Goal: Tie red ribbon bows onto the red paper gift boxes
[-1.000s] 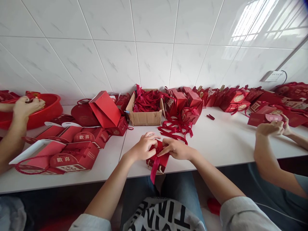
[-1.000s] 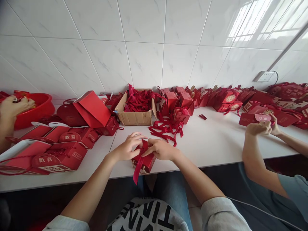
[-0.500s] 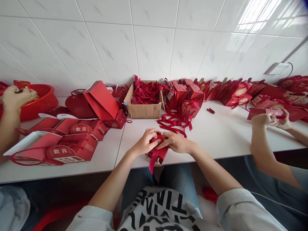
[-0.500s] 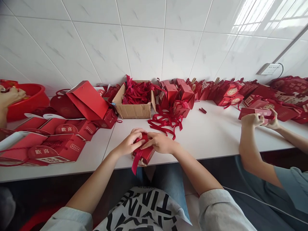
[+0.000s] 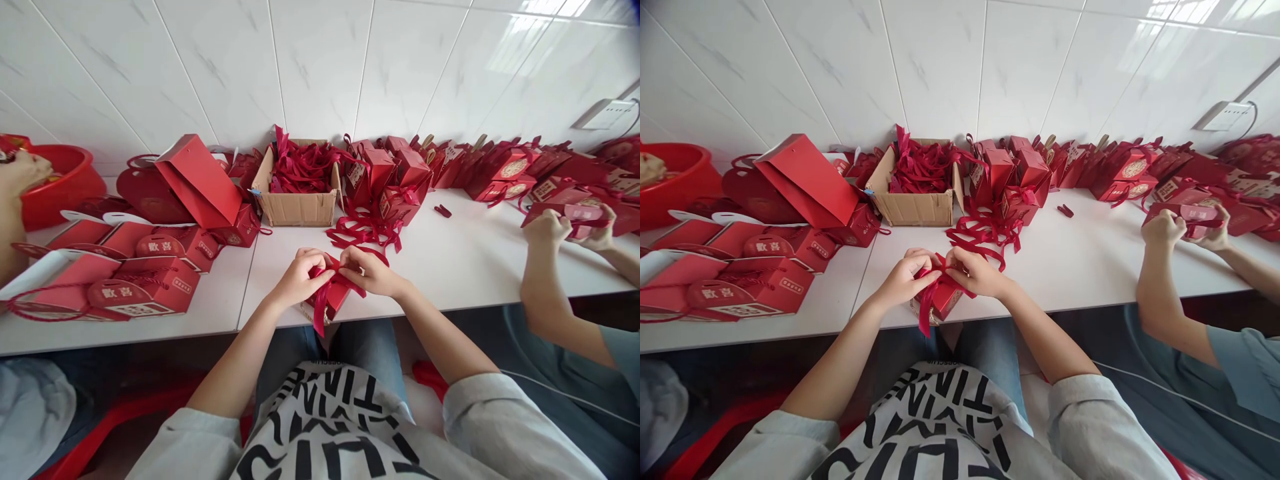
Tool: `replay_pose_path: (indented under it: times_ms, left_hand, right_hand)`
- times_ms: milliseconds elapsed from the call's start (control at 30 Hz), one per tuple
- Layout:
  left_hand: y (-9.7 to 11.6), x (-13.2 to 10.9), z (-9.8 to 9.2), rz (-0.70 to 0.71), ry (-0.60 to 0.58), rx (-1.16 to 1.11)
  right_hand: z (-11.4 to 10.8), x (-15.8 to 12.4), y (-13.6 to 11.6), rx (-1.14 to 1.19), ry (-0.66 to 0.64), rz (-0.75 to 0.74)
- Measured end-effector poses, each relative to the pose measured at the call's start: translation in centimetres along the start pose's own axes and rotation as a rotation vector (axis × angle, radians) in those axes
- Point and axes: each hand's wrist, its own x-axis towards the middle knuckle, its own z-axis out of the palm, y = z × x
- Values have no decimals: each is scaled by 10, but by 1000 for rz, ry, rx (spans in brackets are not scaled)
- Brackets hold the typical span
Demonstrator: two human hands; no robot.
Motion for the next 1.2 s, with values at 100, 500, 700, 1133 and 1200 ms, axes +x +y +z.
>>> replay_pose_path:
  times_ms: [100,500,700,1133,1200]
  left_hand:
    - [3,-1,4,-68,55,-22]
    - [1,-2,8,-117,94,-87]
    - [-4,-4,9,-71,94,-93]
    - [-2,-5,14,-141,158,-202]
    - [-3,-5,16,-152,183,-208]
  right_hand:
    - [3,-1,0,54,34,72]
    - [10,0,1,100,166,111]
    - [9,-6,10,246,202,135]
    - [6,-10,13,207,189,160]
    - [9,-10,14,181,211,179]
